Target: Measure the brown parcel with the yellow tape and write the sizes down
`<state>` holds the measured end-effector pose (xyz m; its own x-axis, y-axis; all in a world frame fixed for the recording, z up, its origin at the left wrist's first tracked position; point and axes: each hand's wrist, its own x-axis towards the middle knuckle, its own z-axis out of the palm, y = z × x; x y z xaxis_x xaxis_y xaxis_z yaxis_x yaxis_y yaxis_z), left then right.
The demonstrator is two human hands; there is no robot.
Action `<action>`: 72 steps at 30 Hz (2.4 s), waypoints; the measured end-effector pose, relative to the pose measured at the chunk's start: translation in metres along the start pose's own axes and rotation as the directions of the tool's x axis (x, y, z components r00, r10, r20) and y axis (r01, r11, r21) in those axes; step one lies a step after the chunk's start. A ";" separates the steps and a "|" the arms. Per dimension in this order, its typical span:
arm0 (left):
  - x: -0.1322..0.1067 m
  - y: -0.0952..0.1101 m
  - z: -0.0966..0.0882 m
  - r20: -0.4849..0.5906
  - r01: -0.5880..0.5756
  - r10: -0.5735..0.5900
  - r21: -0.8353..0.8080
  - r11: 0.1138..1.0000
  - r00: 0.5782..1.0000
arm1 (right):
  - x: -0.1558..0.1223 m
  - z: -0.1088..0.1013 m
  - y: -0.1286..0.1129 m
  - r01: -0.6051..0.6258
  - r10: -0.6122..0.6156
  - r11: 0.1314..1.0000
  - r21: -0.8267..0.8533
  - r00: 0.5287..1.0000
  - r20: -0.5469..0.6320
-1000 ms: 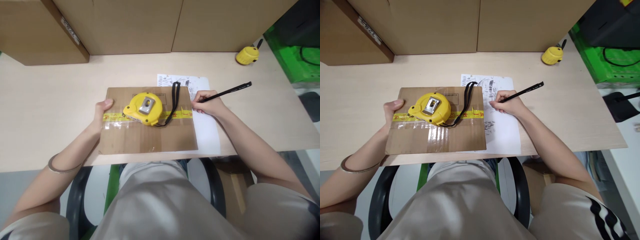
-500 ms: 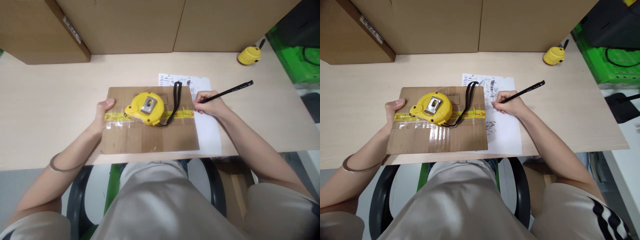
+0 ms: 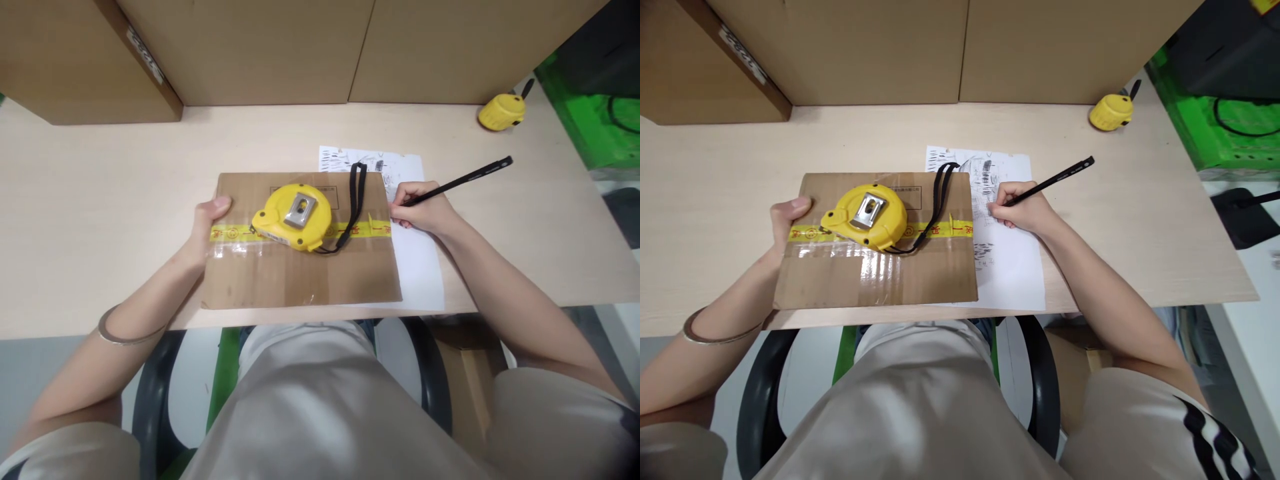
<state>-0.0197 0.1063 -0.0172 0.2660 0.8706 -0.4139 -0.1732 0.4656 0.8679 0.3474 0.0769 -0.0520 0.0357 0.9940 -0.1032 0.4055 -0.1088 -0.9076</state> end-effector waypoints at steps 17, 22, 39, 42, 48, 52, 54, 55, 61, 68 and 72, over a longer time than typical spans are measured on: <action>-0.014 0.006 0.009 -0.047 0.031 -0.030 0.016 0.999 0.998 | -0.002 -0.002 -0.002 -0.029 0.029 0.999 -0.015 1.000 0.002; -0.009 0.001 0.002 0.042 0.013 -0.015 0.034 0.999 0.999 | 0.000 -0.002 0.000 -0.038 0.037 0.999 -0.014 0.999 -0.015; 0.018 -0.016 -0.037 0.158 0.039 -0.044 0.038 0.999 0.986 | 0.000 -0.003 0.004 -0.019 0.017 0.999 -0.048 0.999 -0.035; 0.017 -0.014 -0.033 0.093 0.024 -0.027 0.026 0.999 0.995 | -0.001 -0.003 0.002 -0.022 0.020 0.999 -0.041 0.999 -0.039; 0.016 -0.010 -0.026 0.077 0.034 -0.036 0.022 0.999 0.996 | -0.003 -0.004 0.002 -0.011 0.010 1.000 -0.012 0.996 -0.086; 0.017 -0.008 -0.024 0.088 0.042 -0.043 0.003 0.999 0.995 | -0.003 -0.004 0.003 -0.029 0.028 1.000 -0.006 0.997 -0.070; 0.016 -0.008 -0.024 0.083 0.054 -0.054 0.001 0.999 0.995 | -0.002 -0.003 0.002 -0.032 0.031 0.999 -0.011 0.997 -0.064; 0.016 -0.008 -0.024 0.078 0.052 -0.052 0.001 0.999 0.996 | -0.002 -0.003 0.002 -0.032 0.031 0.999 -0.014 0.998 -0.061; 0.013 -0.010 -0.025 0.083 0.074 -0.074 0.004 0.997 0.994 | -0.002 -0.004 0.001 -0.033 0.032 0.999 -0.032 0.999 -0.043; 0.013 -0.011 -0.027 0.109 0.031 -0.034 0.031 0.999 0.993 | -0.001 -0.003 0.003 -0.037 0.034 0.999 -0.040 0.997 -0.072; 0.016 -0.013 -0.030 0.116 0.021 -0.025 0.033 0.999 0.993 | -0.001 -0.007 0.001 -0.057 0.055 0.996 -0.074 0.998 -0.027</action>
<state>-0.0419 0.1189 -0.0436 0.3782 0.8345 -0.4008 -0.1359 0.4783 0.8676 0.3543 0.0757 -0.0499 0.0828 0.9864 -0.1420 0.4691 -0.1643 -0.8677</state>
